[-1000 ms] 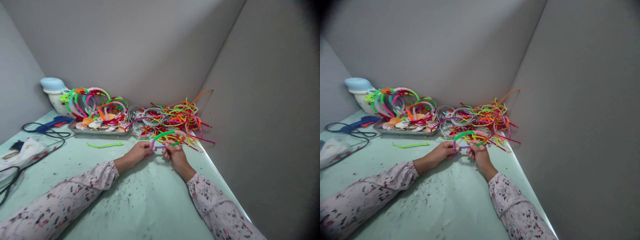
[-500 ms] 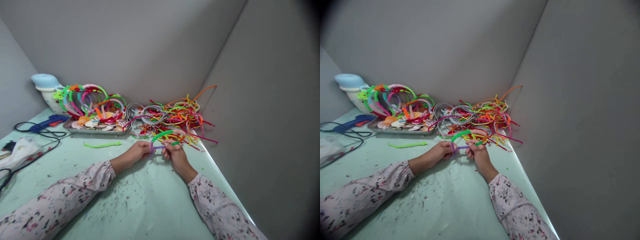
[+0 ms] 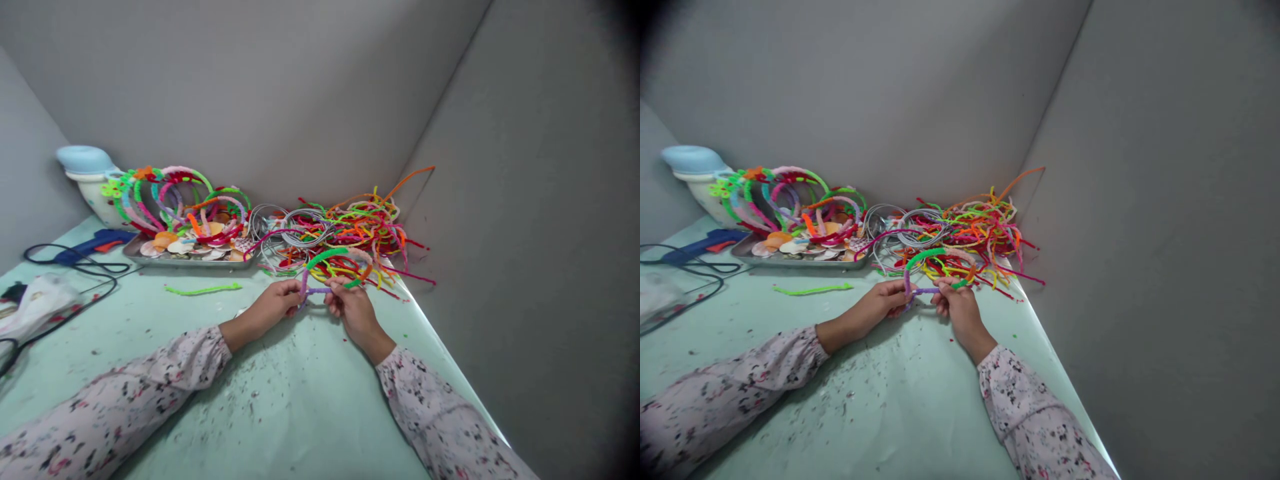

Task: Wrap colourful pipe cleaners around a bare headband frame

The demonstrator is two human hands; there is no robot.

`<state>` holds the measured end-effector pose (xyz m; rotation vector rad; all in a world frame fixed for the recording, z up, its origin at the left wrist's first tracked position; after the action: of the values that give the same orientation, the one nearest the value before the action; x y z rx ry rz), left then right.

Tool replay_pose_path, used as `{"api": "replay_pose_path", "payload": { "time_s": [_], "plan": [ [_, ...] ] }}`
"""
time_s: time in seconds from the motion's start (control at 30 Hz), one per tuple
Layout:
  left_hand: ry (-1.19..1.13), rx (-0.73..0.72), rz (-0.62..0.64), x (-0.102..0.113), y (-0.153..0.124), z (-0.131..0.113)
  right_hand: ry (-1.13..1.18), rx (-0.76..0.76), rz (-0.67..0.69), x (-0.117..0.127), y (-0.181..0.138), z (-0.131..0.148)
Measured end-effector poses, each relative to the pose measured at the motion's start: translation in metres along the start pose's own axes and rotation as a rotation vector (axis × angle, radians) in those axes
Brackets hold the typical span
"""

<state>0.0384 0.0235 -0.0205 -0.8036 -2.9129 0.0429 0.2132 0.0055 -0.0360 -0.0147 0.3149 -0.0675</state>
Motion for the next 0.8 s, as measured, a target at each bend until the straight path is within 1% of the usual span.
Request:
{"api": "replay_pose_path", "payload": {
  "time_s": [0.17, 0.33, 0.57, 0.8],
  "plan": [
    [0.071, -0.078, -0.111, -0.0011, 0.0001, 0.0034, 0.031, -0.003, 0.005, -0.0002, 0.0, 0.0],
    [0.233, -0.159, -0.16, -0.0022, -0.0008, 0.0014, 0.034, -0.005, 0.012, -0.0009, -0.0001, 0.0005],
    [0.34, -0.148, -0.192, -0.0003, -0.002, 0.0016, 0.006, -0.007, 0.009, -0.0006, 0.0001, 0.0007],
    [0.298, -0.132, -0.199, 0.0007, -0.0005, 0.0058, -0.026, 0.014, 0.026, 0.0002, 0.0004, -0.0005]
  ]
}}
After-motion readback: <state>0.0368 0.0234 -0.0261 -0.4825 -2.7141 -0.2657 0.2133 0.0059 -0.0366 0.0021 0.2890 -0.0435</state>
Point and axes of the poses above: each hand's wrist, its own y-axis towards the middle knuckle, its own x-axis out of the back of the hand, z = x × y, the point moved 2 cm from there along y, towards the middle knuckle, and after that the axes turned 5 degrees about y, right-handed, at the moved point
